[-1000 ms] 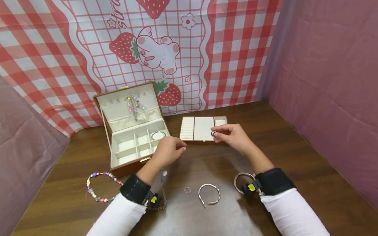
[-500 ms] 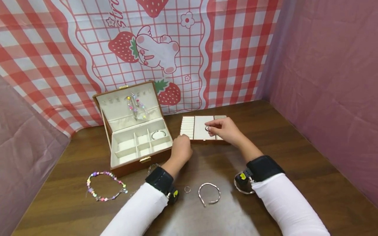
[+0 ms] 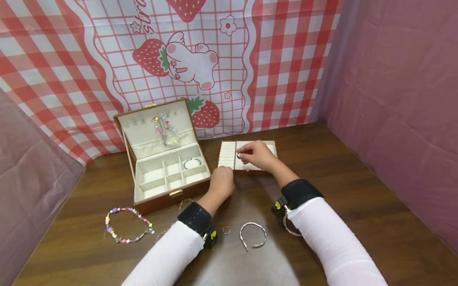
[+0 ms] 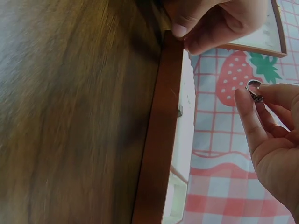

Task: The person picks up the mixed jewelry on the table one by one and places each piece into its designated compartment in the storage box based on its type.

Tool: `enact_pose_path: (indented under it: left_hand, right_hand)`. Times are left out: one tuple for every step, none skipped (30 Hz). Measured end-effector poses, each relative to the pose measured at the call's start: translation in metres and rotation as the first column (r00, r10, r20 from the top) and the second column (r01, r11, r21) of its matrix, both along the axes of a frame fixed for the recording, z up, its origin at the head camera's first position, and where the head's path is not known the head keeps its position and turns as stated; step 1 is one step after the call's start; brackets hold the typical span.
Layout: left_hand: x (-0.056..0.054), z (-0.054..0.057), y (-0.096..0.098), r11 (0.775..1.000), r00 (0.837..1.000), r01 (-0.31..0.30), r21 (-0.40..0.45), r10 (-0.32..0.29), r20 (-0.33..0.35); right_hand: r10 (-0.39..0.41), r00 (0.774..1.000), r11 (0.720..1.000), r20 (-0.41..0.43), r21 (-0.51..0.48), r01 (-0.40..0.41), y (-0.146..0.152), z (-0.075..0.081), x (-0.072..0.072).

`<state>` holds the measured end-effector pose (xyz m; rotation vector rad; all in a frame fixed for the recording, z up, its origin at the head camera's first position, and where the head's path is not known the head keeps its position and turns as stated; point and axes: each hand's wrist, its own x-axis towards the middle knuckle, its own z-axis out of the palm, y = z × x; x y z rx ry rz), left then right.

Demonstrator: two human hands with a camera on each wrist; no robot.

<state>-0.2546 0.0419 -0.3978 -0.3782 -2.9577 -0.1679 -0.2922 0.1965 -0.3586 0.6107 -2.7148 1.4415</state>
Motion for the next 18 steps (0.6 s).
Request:
enact_pose_path:
  left_hand:
    - [0.0,0.001,-0.001,1.0,1.0,0.005,-0.007,-0.005,0.007]
    - [0.0,0.001,-0.001,1.0,1.0,0.011,-0.017,-0.011,0.012]
    - [0.0,0.002,-0.002,1.0,1.0,0.017,-0.022,-0.016,0.014]
    - [0.0,0.002,-0.002,0.999,1.0,0.02,-0.032,-0.02,0.018]
    - [0.0,0.002,-0.003,0.999,0.999,0.016,-0.034,-0.015,0.029]
    - [0.001,0.002,-0.003,0.999,0.999,0.016,-0.037,-0.014,0.036]
    - [0.0,0.002,-0.004,0.999,0.999,0.019,-0.044,-0.017,0.042]
    - [0.001,0.002,-0.004,0.998,0.999,0.024,-0.051,-0.021,0.048]
    - [0.001,0.002,-0.005,0.998,0.998,0.03,-0.054,-0.027,0.059]
    - [0.001,0.001,-0.005,0.998,0.996,0.036,-0.059,-0.032,0.079]
    - [0.002,0.001,-0.006,0.997,0.995,0.045,-0.065,-0.039,0.096]
    - [0.003,0.0,-0.006,0.995,0.993,0.062,-0.078,-0.053,0.109]
    - [0.004,0.0,-0.007,0.993,0.99,0.075,-0.089,-0.064,0.125]
    - [0.005,-0.001,-0.007,0.991,0.988,0.088,-0.102,-0.074,0.138]
    - [0.006,-0.001,-0.008,0.989,0.985,0.101,-0.112,-0.084,0.153]
    - [0.006,-0.002,-0.009,0.986,0.982,0.111,-0.12,-0.091,0.164]
    - [0.007,-0.002,-0.01,0.984,0.98,0.12,-0.128,-0.097,0.172]
    - [0.007,-0.002,-0.011,0.982,0.979,0.129,-0.135,-0.105,0.175]
  right_hand:
    - [0.002,1.0,1.0,-0.003,0.019,-0.002,-0.003,-0.001,-0.002]
    - [0.005,1.0,0.999,-0.012,0.04,-0.005,-0.006,-0.002,-0.005]
    - [0.01,1.0,0.998,-0.024,0.06,-0.009,-0.01,-0.003,-0.008]
    - [0.014,0.999,0.997,-0.034,0.083,-0.011,-0.013,-0.004,-0.01]
    - [0.021,0.998,0.994,-0.052,0.113,-0.015,-0.017,-0.005,-0.013]
    - [0.024,0.998,0.99,-0.063,0.143,-0.015,-0.02,-0.006,-0.015]
    - [0.031,0.996,0.985,-0.079,0.172,-0.017,-0.024,-0.008,-0.017]
    - [0.037,0.994,0.98,-0.101,0.201,-0.016,-0.027,-0.009,-0.019]
    - [0.043,0.992,0.973,-0.123,0.23,-0.014,-0.031,-0.011,-0.02]
    - [0.048,0.989,0.966,-0.139,0.259,-0.011,-0.034,-0.012,-0.022]
    - [0.061,0.985,0.958,-0.163,0.286,-0.012,-0.037,-0.014,-0.023]
    - [0.072,0.981,0.952,-0.18,0.307,-0.013,-0.04,-0.015,-0.025]
    - [0.088,0.974,0.942,-0.208,0.335,-0.014,-0.042,-0.017,-0.026]
    - [0.105,0.967,0.933,-0.233,0.36,-0.014,-0.044,-0.018,-0.027]
    - [0.122,0.961,0.924,-0.25,0.382,-0.018,-0.046,-0.02,-0.029]
    - [0.14,0.955,0.915,-0.263,0.404,-0.023,-0.048,-0.021,-0.03]
    - [0.16,0.947,0.904,-0.278,0.427,-0.027,-0.05,-0.023,-0.031]
    - [0.173,0.942,0.895,-0.288,0.446,-0.028,-0.051,-0.024,-0.031]
